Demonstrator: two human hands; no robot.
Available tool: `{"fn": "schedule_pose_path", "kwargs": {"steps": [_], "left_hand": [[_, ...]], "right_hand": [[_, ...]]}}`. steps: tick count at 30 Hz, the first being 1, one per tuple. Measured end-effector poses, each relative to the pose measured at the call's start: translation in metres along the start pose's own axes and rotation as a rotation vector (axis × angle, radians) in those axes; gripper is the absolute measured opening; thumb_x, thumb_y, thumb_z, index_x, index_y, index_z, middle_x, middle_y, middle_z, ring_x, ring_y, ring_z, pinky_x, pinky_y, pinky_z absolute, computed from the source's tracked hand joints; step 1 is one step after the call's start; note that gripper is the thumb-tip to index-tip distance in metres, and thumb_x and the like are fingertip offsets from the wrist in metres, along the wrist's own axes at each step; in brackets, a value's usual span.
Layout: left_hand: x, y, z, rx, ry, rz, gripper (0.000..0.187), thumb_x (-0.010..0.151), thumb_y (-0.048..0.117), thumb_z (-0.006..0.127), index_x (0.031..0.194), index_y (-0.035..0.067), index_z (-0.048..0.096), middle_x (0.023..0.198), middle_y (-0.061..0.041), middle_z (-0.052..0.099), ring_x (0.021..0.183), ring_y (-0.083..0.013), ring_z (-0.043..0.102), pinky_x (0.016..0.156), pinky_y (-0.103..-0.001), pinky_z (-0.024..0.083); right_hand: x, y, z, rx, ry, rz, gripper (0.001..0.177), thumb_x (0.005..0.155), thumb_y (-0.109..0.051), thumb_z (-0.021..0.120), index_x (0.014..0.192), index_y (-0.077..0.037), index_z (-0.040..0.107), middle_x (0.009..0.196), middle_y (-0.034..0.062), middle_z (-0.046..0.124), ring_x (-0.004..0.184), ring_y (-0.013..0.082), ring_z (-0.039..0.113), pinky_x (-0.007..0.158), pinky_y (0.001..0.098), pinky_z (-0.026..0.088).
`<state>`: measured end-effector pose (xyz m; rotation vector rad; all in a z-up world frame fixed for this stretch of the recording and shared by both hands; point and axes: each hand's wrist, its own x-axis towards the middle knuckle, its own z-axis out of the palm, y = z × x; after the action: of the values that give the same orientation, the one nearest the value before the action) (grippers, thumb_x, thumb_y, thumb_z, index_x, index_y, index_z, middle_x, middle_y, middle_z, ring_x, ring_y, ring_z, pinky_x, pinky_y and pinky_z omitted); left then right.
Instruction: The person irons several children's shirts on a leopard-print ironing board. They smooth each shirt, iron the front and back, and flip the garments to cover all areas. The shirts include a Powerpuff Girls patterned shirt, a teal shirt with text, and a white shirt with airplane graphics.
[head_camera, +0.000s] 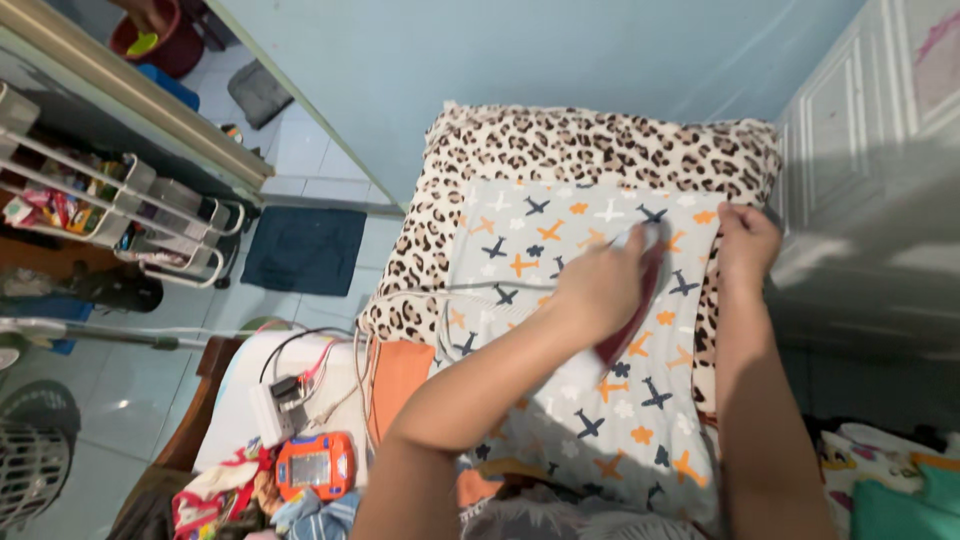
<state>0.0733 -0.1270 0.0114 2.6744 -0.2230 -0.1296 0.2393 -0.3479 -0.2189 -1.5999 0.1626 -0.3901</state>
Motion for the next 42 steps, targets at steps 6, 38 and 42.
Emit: {"fn": "schedule_pose_path", "kwargs": {"steps": [6,38,42], "left_hand": [[0.088,0.014,0.020,-0.002,0.107,0.008,0.054,0.091,0.013,0.049,0.143,0.001,0.041,0.094,-0.025,0.074,0.090,-0.0412,0.073,0.077,-0.049,0.060],[-0.099,0.032,-0.015,0.061,-0.244,0.340,0.061,0.095,0.022,0.057,0.153,0.013,0.040,0.095,-0.028,0.069,0.079,-0.0450,0.072,0.067,-0.052,0.059],[-0.093,-0.001,-0.068,-0.058,-0.507,0.044,0.063,0.092,0.035,0.059,0.153,0.034,0.045,0.089,-0.024,0.074,0.076,-0.0369,0.074,0.072,-0.047,0.060]], "right_hand": [[-0.008,-0.023,0.004,-0.069,0.030,0.032,0.016,0.095,-0.016,0.081,0.099,0.000,0.078,0.083,-0.0005,0.072,0.072,0.0066,0.060,0.069,0.0232,0.049],[0.035,-0.005,-0.009,-0.096,-0.232,0.236,0.024,0.089,-0.019,0.082,0.099,0.002,0.077,0.087,0.0055,0.075,0.071,0.0120,0.066,0.065,0.0254,0.050],[0.018,-0.014,-0.012,-0.280,-0.208,0.062,0.025,0.094,-0.024,0.079,0.103,0.000,0.078,0.086,0.0050,0.075,0.073,0.0105,0.066,0.068,0.0264,0.052]]}}
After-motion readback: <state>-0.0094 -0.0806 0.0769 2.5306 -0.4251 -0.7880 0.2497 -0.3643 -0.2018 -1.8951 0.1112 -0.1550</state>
